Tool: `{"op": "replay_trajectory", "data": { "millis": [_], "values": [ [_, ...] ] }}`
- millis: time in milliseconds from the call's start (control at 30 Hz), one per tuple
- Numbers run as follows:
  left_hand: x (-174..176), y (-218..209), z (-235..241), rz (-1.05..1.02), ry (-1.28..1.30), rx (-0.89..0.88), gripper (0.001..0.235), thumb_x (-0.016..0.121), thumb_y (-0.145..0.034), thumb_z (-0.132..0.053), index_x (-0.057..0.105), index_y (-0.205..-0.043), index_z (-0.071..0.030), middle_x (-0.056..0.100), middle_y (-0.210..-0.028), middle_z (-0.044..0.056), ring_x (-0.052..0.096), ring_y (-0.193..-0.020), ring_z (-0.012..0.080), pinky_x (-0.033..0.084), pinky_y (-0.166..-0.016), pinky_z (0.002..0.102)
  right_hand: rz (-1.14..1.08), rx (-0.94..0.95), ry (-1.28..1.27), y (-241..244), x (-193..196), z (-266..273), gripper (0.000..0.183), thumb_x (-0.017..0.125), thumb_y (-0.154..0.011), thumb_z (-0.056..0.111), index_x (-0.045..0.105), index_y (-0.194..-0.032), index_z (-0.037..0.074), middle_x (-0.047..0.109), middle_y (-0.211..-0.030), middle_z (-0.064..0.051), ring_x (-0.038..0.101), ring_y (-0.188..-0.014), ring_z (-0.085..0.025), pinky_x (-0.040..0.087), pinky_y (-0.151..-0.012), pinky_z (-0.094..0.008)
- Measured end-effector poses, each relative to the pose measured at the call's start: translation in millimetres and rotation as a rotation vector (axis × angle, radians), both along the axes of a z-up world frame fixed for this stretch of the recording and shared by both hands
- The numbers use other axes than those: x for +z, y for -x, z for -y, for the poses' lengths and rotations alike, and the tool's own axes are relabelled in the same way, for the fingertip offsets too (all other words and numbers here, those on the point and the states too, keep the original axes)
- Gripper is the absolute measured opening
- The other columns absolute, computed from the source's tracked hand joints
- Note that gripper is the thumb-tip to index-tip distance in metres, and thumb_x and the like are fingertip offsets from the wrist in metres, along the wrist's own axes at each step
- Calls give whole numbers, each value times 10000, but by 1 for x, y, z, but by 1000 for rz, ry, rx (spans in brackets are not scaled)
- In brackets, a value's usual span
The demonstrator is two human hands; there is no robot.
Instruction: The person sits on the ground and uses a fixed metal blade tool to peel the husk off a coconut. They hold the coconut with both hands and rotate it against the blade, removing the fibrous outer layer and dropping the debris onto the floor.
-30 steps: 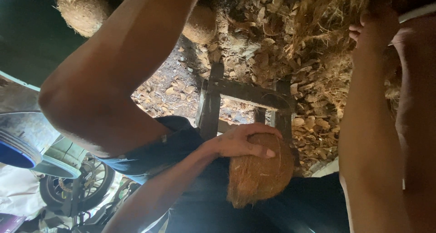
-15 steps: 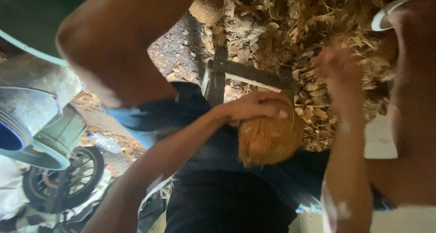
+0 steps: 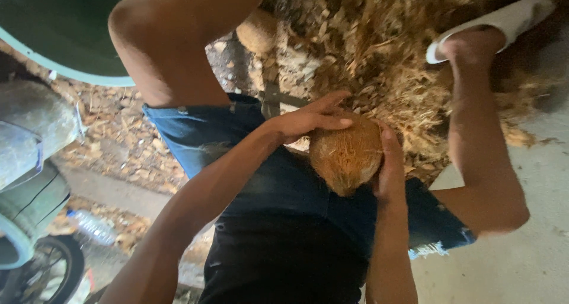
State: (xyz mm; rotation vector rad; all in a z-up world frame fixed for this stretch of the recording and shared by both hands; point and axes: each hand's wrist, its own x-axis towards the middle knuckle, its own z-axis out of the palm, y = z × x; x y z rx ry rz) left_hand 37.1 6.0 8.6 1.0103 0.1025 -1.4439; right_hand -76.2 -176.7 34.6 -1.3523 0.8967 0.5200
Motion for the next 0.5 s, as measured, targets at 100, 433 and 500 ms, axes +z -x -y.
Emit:
{"op": "replay_trajectory", "data": {
  "millis": [100, 433, 500],
  "values": [
    [-21, 8, -5, 104, 46, 71, 981, 736, -831, -596, 266, -1542, -110, 230, -1551, 324, 227, -1445, 528, 263, -1141, 679, -1, -203, -41, 6, -11, -2, 689, 471, -950, 599, 439, -1461, 138, 423, -1452, -287, 481, -1299, -498, 423, -1007, -642],
    [14, -1, -5, 183, -61, 39, 958, 641, -789, -717, 451, -1430, -30, 323, -1512, 300, 264, -1420, 533, 278, -1145, 675, -92, -161, 4, -16, 8, -33, 642, 344, -1025, 526, 372, -1491, 86, 365, -1504, -278, 382, -1371, -491, 323, -1097, -658],
    [19, -3, -5, 178, -28, 17, 962, 637, -784, -721, 451, -1421, -25, 321, -1506, 310, 249, -1428, 536, 270, -1148, 680, -155, -145, 41, -31, 34, -42, 663, 313, -1029, 525, 318, -1519, 79, 315, -1538, -268, 338, -1404, -480, 289, -1124, -660]
  ]
}}
